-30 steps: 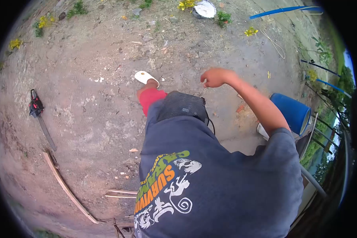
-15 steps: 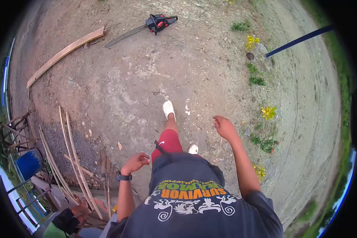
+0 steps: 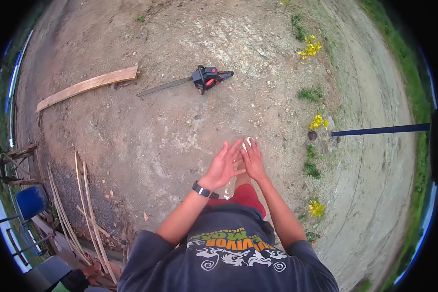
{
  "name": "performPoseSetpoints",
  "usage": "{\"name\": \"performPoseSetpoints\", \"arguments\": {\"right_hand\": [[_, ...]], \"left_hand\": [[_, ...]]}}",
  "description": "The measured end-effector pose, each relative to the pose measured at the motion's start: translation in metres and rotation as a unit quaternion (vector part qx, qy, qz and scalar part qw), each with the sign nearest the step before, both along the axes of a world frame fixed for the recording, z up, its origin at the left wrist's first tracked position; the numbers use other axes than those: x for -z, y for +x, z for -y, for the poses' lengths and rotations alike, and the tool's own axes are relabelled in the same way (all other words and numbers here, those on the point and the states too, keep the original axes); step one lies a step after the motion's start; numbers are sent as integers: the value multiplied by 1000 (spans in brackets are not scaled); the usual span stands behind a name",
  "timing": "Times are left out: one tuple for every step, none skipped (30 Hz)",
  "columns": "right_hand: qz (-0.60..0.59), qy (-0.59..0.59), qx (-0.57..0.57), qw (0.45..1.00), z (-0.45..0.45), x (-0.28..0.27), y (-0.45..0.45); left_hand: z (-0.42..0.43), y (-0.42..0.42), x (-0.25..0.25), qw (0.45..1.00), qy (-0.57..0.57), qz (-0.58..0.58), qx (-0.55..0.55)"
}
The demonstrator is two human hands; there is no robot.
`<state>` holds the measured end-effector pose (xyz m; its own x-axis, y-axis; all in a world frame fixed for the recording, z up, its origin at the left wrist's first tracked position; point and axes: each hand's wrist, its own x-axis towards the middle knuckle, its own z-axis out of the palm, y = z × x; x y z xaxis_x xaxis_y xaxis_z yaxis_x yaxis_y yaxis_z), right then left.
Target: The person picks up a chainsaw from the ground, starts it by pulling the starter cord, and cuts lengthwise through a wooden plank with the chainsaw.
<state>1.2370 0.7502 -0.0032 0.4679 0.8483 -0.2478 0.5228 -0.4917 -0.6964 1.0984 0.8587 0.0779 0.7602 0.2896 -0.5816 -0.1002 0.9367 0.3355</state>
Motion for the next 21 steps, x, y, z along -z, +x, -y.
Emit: {"name": "performPoseSetpoints", "arguments": {"right_hand": [[-18, -39, 15, 999, -8, 22, 44], [-15, -58, 14, 998, -9, 42, 73], [-4, -73, 2, 997, -12, 56, 108], [5, -103, -32, 994, -24, 69, 143], [6, -141, -60, 988, -22, 79, 161], [-17, -157, -68, 985, -26, 80, 175], [-32, -169, -78, 982, -38, 76, 194], [-29, -177, -101, 979, -44, 77, 207], [-22, -181, -126, 975, -57, 80, 221], [-33, -199, -135, 970, -75, 79, 232], [-47, -224, -142, 963, -87, 75, 238], [-75, -232, -147, 959, -103, 73, 244], [-102, -242, -148, 954, -119, 71, 250], [-100, -248, -162, 950, -133, 75, 256], [-113, -250, -170, 947, -147, 83, 262], [-128, -255, -175, 942, -159, 92, 267], [-146, -262, -169, 939, -171, 95, 272], [-162, -270, -163, 935, -185, 94, 278], [-167, -284, -160, 931, -195, 92, 285], [-171, -293, -156, 928, -209, 96, 291], [-173, -304, -148, 925, -223, 104, 293]], "left_hand": [[-22, 22, 3, 996, 63, 24, 59], [-39, 39, 7, 985, 124, 43, 114], [-60, 61, 18, 987, 128, 44, 88], [-89, 76, 42, 971, 192, -6, 139], [-108, 82, 67, 948, 241, -65, 198], [-125, 88, 90, 937, 249, -146, 195], [-148, 97, 111, 921, 259, -222, 188], [-169, 102, 137, 912, 259, -261, 184], [-195, 107, 164, 901, 260, -299, 177], [-221, 114, 190, 905, 256, -305, 153], [-239, 117, 215, 890, 253, -358, 127], [-259, 121, 244, 871, 248, -411, 104], [-283, 128, 277, 873, 239, -415, 91], [-308, 135, 314, 843, 295, -440, 93], [-336, 143, 340, 809, 350, -463, 95], [-363, 156, 349, 820, 319, -469, 74], [-392, 170, 358, 813, 303, -493, 59], [-418, 185, 374, 806, 286, -516, 44], [-440, 198, 402, 810, 272, -518, 42], [-469, 209, 436, 805, 273, -527, 22], [-498, 220, 467, 798, 276, -536, 4]]}}
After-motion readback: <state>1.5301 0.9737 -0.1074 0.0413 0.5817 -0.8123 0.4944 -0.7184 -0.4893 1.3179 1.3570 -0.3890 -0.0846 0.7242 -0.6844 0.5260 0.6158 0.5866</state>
